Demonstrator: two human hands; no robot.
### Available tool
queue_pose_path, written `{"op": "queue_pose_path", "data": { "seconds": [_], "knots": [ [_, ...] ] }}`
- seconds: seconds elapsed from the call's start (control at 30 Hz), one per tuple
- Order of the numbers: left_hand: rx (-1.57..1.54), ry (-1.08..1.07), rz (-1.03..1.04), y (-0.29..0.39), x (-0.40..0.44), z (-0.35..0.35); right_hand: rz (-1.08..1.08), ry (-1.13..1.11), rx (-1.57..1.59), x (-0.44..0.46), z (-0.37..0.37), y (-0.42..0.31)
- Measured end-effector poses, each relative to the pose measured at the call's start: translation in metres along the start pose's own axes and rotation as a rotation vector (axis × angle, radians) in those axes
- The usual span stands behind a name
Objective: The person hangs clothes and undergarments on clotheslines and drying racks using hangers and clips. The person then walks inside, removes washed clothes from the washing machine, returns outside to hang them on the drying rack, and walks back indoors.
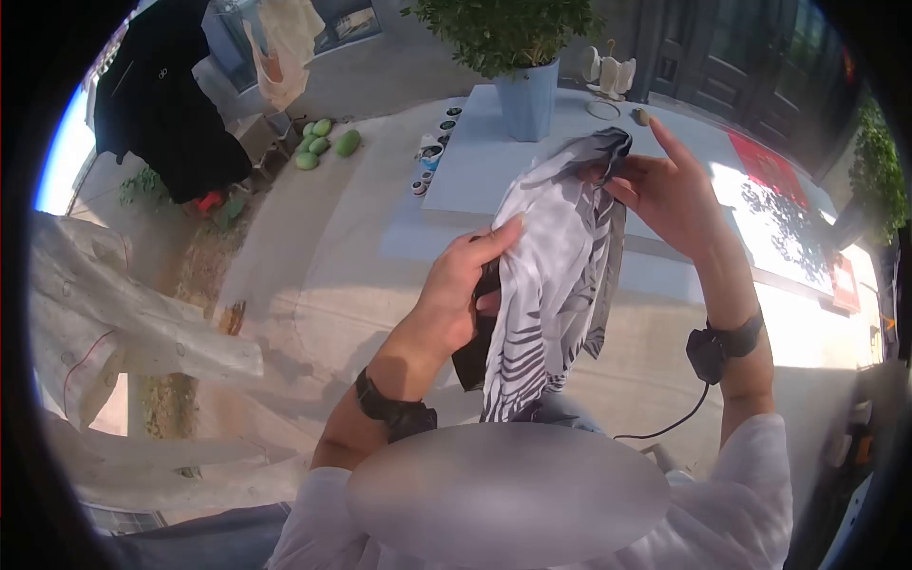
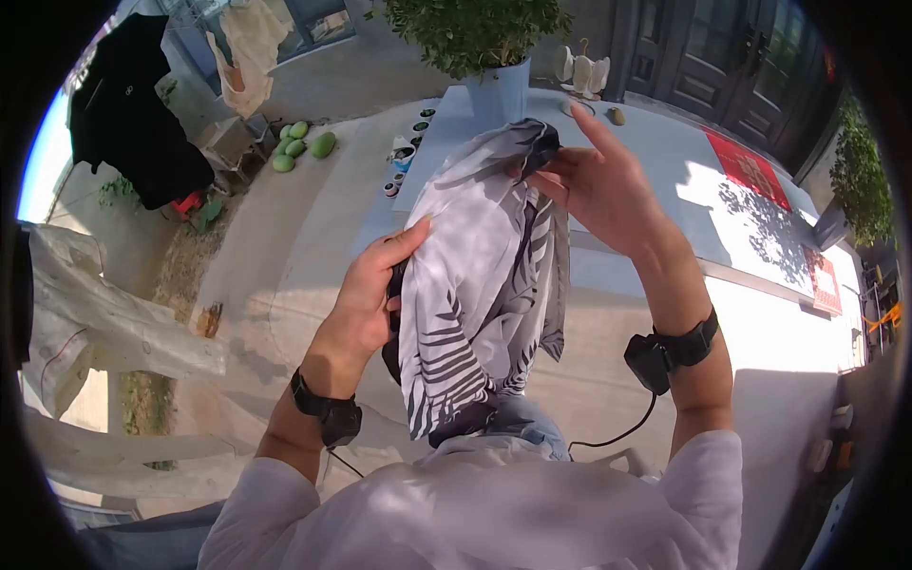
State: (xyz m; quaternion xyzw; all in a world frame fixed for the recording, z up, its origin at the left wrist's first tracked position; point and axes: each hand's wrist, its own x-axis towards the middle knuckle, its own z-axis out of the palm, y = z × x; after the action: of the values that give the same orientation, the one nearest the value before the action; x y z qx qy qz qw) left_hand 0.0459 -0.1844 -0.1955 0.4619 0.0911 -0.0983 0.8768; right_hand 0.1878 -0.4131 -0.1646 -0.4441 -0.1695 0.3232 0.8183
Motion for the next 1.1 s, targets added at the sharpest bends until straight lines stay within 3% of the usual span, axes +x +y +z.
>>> {"op": "queue_pose_path", "data": {
  "seconds": [0.07,0.13,0.17,0.2,0.27,0.33,0.4,0.47,0.57,0.6,0.67,0.73,0.8,0.83,0.9,0.93,1.0,1.07,1.1],
  "knots": [
    [-0.053,-0.013,0.179,0.031,0.045,-0.008,0.045,-0.099,-0.001,0.048,-0.004,-0.009],
    [-0.060,0.050,0.281,0.070,0.077,-0.009,-0.118,0.035,-0.579,0.070,0.018,-0.005],
    [-0.039,0.084,0.308,0.087,0.091,-0.015,-0.308,-0.035,-0.785,0.088,0.020,-0.006],
    [-0.017,0.115,0.342,0.104,0.104,-0.021,-0.310,-0.069,-0.786,0.103,0.028,-0.010],
    [0.005,0.178,0.401,0.130,0.121,-0.029,-0.658,-0.140,-1.336,0.133,0.048,-0.018],
    [0.090,0.196,0.401,0.148,0.133,-0.036,-0.609,-0.113,-1.243,0.182,0.047,-0.006],
    [0.079,0.324,0.520,0.171,0.146,-0.041,-0.392,-0.259,-1.265,0.244,0.021,-0.007],
    [0.131,0.293,0.582,0.192,0.156,-0.083,-0.504,-0.284,-1.134,0.272,0.033,-0.023],
    [0.475,0.482,0.451,0.224,0.174,-0.124,-0.501,-0.340,-1.230,0.311,0.040,-0.054],
    [0.818,0.470,0.560,0.234,0.177,-0.134,-0.513,-0.342,-1.232,0.323,0.045,-0.064],
    [1.413,0.740,0.900,0.254,0.195,-0.138,-0.429,-0.492,-1.288,0.356,0.063,-0.086],
    [1.336,0.537,1.120,0.293,0.206,-0.108,-0.473,-0.497,-1.310,0.385,0.086,-0.104],
    [1.177,0.291,1.030,0.318,0.227,-0.094,-0.400,-0.547,-1.356,0.410,0.110,-0.127],
    [1.178,0.301,1.026,0.329,0.240,-0.101,-0.509,-0.518,-1.344,0.425,0.116,-0.132],
    [1.057,0.159,0.710,0.354,0.271,-0.124,-0.586,-0.505,-1.396,0.458,0.116,-0.151],
    [0.974,0.170,0.715,0.374,0.272,-0.118,-0.663,-0.483,-1.447,0.474,0.114,-0.161],
    [1.075,0.100,0.680,0.407,0.291,-0.129,-0.611,-0.473,-1.448,0.502,0.107,-0.190],
    [1.104,0.067,0.697,0.428,0.310,-0.131,-0.441,-0.623,-1.650,0.526,0.098,-0.221],
    [1.136,0.026,0.717,0.440,0.322,-0.129,-0.492,-0.612,-1.716,0.533,0.099,-0.238]
  ]
}}
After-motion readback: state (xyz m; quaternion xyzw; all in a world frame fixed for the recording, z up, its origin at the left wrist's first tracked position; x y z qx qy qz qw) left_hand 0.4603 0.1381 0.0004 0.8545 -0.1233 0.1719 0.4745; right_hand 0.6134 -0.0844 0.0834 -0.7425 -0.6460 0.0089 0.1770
